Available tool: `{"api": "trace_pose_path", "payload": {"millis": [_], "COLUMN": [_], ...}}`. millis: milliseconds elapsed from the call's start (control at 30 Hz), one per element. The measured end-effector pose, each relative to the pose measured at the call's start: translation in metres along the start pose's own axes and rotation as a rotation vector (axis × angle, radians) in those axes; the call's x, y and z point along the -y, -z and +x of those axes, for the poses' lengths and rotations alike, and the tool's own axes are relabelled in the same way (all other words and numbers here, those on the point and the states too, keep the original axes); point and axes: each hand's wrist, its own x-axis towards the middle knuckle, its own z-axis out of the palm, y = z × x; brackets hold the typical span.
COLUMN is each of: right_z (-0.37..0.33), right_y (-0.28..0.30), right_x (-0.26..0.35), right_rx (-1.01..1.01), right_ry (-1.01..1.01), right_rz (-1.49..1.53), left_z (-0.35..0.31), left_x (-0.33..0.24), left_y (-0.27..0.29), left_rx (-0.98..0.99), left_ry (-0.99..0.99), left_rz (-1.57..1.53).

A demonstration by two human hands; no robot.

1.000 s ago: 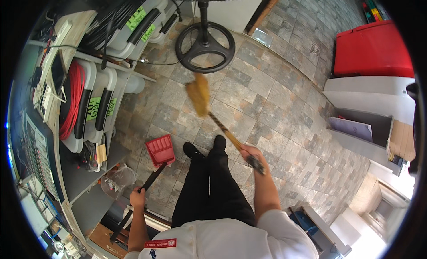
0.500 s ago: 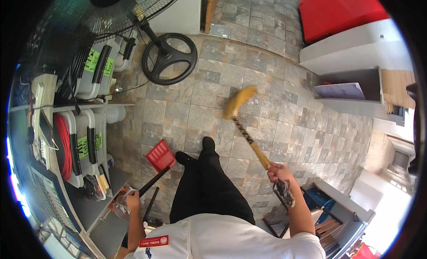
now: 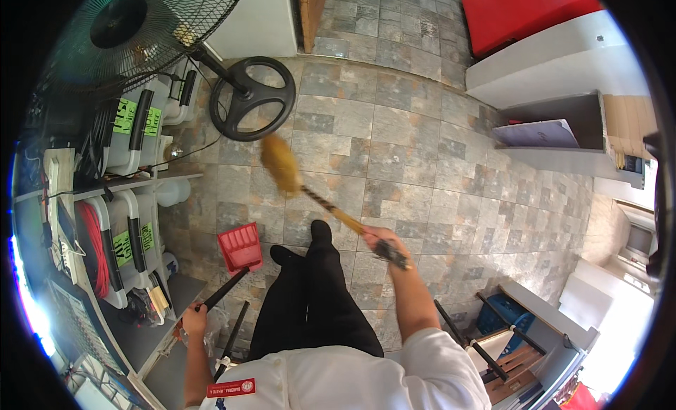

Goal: The person sweeps a tiled floor with a broom and dustpan, moving around furniture and equipment. They reposition a chair and a blue basket to access areas underneath, then continue sweeping the floor.

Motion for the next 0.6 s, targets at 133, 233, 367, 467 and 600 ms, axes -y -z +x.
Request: {"api": "trace_pose_path", "payload": {"millis": [133,233,367,467,600], "right_z": [-0.090,-0.128,-0.149,-0.180,-0.243], "right_y": [0.124,0.178,0.182,0.136,0.032], "right_x": [-0.008,0.004,0.017,0.006,-0.044], "right_rx": [-0.227,-0.367,-0.486,-0.497,-0.440], "right_ry": [0.059,0.186,0.348,0.442,0.386], "right_rz": [0.251,0.446,0.259,0.056,-0.230], "left_z": [0.010,0.017,0.016,0.015,0.020], "left_x": [-0.006,-0.011,-0.022,-0.033,-0.028], "left_y": [-0.002,-0.002,0.012,0.026,0.029], "left_rx": [0.005,-0.001,-0.075,-0.013,-0.048], "left_ry": [0.032,0.035,-0.030,0.038,0.015], "left_rz": [-0.045,-0.062,-0.018,-0.113,-0.042]}}
